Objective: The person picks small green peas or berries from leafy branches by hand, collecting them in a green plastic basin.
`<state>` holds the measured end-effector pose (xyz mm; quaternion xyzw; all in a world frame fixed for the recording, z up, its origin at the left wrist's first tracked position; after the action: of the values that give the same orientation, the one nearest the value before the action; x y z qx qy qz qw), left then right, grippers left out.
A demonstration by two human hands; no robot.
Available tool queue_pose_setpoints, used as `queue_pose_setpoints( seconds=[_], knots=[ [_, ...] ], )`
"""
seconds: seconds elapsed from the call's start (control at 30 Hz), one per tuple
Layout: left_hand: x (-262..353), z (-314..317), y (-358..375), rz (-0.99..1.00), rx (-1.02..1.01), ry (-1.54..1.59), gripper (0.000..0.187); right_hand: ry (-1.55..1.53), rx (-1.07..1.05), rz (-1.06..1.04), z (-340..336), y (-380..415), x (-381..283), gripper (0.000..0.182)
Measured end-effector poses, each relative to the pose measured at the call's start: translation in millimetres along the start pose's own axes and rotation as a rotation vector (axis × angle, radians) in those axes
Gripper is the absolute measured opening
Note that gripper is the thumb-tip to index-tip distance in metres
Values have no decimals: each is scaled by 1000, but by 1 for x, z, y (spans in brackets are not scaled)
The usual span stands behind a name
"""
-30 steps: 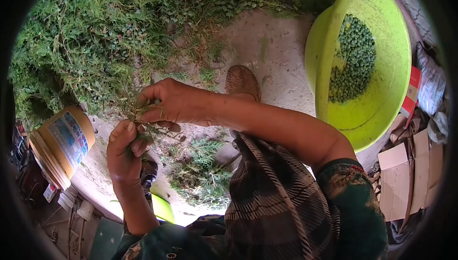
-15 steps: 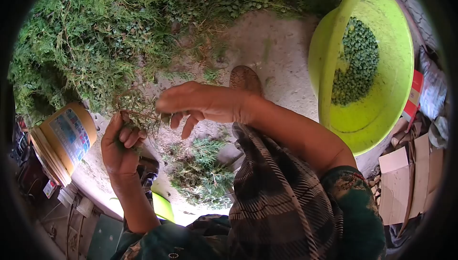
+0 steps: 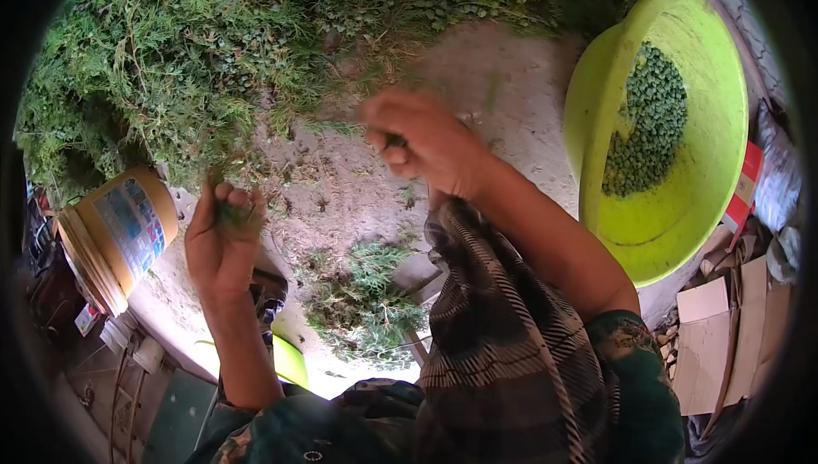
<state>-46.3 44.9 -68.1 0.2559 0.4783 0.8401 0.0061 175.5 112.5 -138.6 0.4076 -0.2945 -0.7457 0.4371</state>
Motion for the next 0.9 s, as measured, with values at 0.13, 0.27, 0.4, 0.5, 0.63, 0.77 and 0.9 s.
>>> queue_pose_setpoints(
  seconds=[0.13, 0.27, 0.4, 0.5, 0.63, 0.77, 0.9],
  knots=[
    [-13, -3, -1, -78, -4, 114, 29, 56, -186, 46, 38, 6, 15, 24],
    [-16, -1, 0, -69, 91, 50, 31, 99, -252, 64, 49, 9, 13, 24],
    [-23, 5, 0, -24, 112, -64, 32, 106, -274, 89, 56, 12, 18, 26],
    [-29, 10, 3, -5, 127, -130, 32, 152, -260, 38, 55, 8, 22, 27],
    [-31, 10, 3, 29, 122, -177, 32, 223, -268, -17, 54, 8, 20, 30],
    [-33, 15, 5, 47, 107, -200, 31, 277, -292, -35, 62, 15, 19, 32],
    [-31, 9, 6, 95, 86, -208, 24, 528, -246, -434, 61, -2, 17, 23]
  ],
)
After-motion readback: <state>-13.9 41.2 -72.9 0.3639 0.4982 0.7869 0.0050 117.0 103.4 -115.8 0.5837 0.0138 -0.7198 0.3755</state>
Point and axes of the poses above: each hand's wrist, its own y-axis away from the middle knuckle, its own z-axis out of the palm, x = y × z, the point moved 7 cm from there along -y, towards the middle knuckle, and after that the axes turned 13 degrees about x, right-handed, at the moved point
